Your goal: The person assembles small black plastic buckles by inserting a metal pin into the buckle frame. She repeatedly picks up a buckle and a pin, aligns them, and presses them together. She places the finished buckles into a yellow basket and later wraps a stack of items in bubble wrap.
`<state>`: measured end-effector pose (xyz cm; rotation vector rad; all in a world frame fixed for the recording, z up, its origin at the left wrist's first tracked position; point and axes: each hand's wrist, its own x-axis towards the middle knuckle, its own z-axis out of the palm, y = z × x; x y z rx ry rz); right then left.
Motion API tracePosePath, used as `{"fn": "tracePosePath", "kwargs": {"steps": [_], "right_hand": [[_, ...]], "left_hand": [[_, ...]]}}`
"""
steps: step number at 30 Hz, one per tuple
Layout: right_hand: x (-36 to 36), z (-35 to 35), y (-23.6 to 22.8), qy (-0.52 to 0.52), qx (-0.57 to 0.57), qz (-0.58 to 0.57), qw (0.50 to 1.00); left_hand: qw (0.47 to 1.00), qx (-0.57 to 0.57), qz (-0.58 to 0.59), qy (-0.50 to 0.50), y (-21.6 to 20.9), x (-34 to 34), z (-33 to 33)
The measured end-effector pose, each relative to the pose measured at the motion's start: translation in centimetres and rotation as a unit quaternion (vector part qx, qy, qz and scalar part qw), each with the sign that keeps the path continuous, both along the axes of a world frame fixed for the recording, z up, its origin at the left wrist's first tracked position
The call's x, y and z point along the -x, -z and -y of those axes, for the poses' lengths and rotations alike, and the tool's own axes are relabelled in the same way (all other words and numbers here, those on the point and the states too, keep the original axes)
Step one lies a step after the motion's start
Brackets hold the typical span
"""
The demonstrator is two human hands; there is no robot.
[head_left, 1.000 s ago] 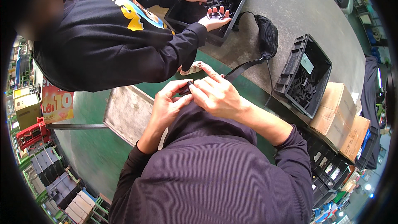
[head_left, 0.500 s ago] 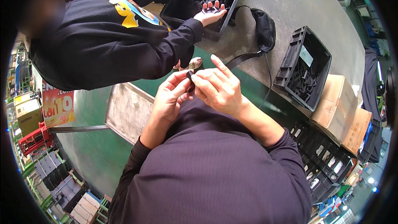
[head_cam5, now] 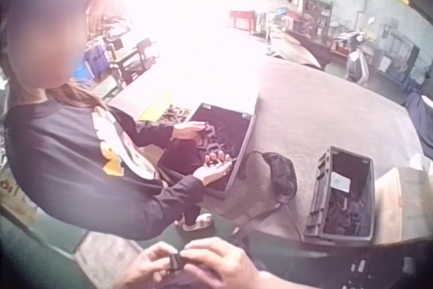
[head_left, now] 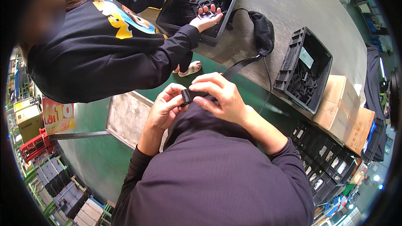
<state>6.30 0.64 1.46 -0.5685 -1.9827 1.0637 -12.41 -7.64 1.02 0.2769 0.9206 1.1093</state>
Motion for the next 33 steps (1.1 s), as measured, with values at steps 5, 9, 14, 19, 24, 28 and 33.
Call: {"fn": "tracePosePath", "kwargs": {"steps": [5,9,14,19,24,28,33], "right_hand": [[-0.3,-0.7,1.0,-0.087,0.109,0.093,0.986],[-0.5,-1.2,1.8,-0.116,0.145,0.073,0.980],[-1.1,-2.0,2.1,-0.115,0.208,0.062,0.969],[-1.5,-2.4,1.8,-0.095,0.255,0.069,0.960],[-1.9,-2.3,1.7,-0.070,0.248,0.115,0.959],[-2.1,-2.3,2.5,-0.107,0.262,0.077,0.956],[-3.2,-3.7,2.6,-0.156,0.325,0.079,0.930]], "left_hand": [[1.000,-0.007,-0.007,0.028,-0.4,0.0,0.0],[0.999,-0.003,0.000,0.036,-0.8,-0.4,-0.1],[0.999,-0.011,-0.009,0.051,-0.7,-0.7,-0.6],[0.998,-0.009,-0.015,0.056,-0.9,-1.0,-1.0],[0.994,-0.005,-0.090,0.057,-1.2,-1.4,-1.6],[0.994,-0.012,-0.086,0.064,-1.3,-1.5,-1.7],[0.997,-0.024,0.007,0.072,-1.7,-1.0,-1.2]]}}
